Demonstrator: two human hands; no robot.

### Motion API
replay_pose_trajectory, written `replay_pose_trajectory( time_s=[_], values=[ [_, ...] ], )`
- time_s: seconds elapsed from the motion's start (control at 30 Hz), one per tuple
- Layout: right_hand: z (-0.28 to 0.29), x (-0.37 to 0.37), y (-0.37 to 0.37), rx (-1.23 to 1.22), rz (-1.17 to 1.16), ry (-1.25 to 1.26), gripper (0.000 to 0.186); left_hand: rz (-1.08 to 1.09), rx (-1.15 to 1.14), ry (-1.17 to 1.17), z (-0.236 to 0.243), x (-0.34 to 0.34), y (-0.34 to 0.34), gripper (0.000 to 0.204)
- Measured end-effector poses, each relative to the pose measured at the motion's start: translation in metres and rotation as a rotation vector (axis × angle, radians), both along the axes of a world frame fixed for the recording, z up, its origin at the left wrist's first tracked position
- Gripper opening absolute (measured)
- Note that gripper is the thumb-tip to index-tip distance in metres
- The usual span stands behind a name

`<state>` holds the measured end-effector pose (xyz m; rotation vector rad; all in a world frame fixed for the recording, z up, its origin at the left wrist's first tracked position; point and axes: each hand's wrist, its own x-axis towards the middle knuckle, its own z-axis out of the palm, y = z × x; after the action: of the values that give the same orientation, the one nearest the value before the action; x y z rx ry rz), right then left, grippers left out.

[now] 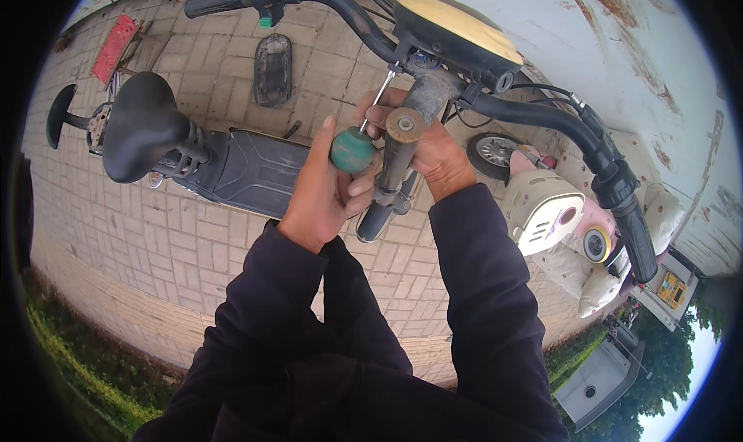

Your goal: The person uses a screwdriver to loosen and tighten screws on the handlebar stem of a gray electric scooter. They repeatedly adjust the stem and handlebar assembly, then briefly inspect the seat area before returning to the handlebars.

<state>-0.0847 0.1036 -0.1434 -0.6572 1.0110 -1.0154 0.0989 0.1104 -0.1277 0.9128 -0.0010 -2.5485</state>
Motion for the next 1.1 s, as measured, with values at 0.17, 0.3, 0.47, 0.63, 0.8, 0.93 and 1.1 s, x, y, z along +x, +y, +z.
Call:
replay_pose_trajectory(
  time_s=[0.17,0.3,0.47,0.63,0.8,0.93,1.1],
  values=[
    [0.001,0.002,0.0,-0.008,-0.056,0.021,0.028,0.174,-0.365,-0.491,0.012,-0.024,0.031,0.053],
    [-0.002,0.003,-0.001,-0.074,-0.038,-0.053,0.027,0.133,-0.246,-0.397,0.005,-0.025,0.02,0.056],
    [-0.002,-0.001,0.002,0.037,-0.005,-0.053,0.025,-0.177,0.049,-0.069,-0.001,0.003,-0.014,0.056],
    [-0.005,-0.003,0.003,0.0,-0.029,-0.098,0.021,0.071,-0.157,-0.255,0.013,-0.011,0.013,0.062],
    [-0.008,0.0,0.002,-0.025,-0.067,-0.052,0.019,0.158,-0.366,-0.477,0.009,-0.021,0.024,0.059],
    [-0.004,-0.004,0.0,0.039,-0.003,-0.052,0.019,-0.018,-0.002,-0.114,0.0,-0.005,0.0,0.058],
    [-0.002,-0.003,-0.001,0.015,-0.001,-0.061,0.017,0.059,0.107,0.014,0.007,-0.007,0.0,0.058]
  ],
)
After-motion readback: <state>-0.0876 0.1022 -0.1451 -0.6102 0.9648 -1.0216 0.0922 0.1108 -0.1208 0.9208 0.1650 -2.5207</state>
